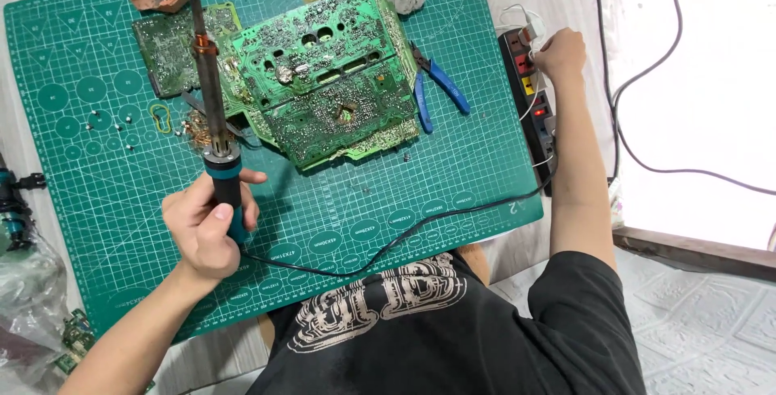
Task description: Soldering electronic components on a circuit board using a soldering iron and a precision tool.
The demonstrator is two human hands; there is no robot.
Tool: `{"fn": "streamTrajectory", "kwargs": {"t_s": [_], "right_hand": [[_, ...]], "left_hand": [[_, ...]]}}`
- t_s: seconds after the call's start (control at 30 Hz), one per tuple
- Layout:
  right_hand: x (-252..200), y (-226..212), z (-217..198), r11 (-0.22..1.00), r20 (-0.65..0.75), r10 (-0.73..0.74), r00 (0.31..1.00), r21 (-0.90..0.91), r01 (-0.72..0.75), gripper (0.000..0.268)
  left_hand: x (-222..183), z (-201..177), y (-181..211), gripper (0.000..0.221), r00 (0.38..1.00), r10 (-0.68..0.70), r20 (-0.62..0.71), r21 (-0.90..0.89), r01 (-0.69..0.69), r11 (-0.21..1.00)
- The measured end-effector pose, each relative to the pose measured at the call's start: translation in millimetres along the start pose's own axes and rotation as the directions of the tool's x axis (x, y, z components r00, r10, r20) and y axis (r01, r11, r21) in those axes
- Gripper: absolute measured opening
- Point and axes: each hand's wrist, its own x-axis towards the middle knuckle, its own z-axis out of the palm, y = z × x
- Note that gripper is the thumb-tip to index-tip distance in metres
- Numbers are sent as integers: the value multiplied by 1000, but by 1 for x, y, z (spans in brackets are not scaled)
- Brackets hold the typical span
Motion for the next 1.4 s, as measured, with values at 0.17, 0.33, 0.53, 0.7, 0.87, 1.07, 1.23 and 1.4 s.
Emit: {"fn": "streamTrajectory", "kwargs": {"t_s": [0.17,0.33,0.53,0.7,0.87,1.07,1.23,1.4], "right_hand": [[0,-4,2,1000,1,-7,1000,29,7,7],[5,1,5,999,0,32,999,-31,-32,9],[0,-7,1,988,-5,67,998,-140,-67,5],[-3,-4,6,985,-63,21,998,-167,-32,7],[-1,-3,7,985,-77,4,997,-173,-17,10],[9,14,19,973,-119,-72,990,-226,43,17],[8,0,-3,949,77,18,997,-316,7,10],[1,-21,-33,957,71,45,996,-290,-23,25]], "left_hand": [[0,-3,-2,38,998,-67,-8,-111,65,992],[4,-4,0,33,997,-70,-13,-127,68,990],[6,-4,5,44,991,-136,14,-206,136,969],[7,-7,8,46,984,-175,38,-246,179,953],[8,-4,9,51,989,-145,40,-198,150,969],[7,-8,13,46,969,-247,26,-244,246,938],[8,-6,5,43,982,-176,69,-286,188,940],[9,-6,9,43,986,-153,62,-295,164,941]]}}
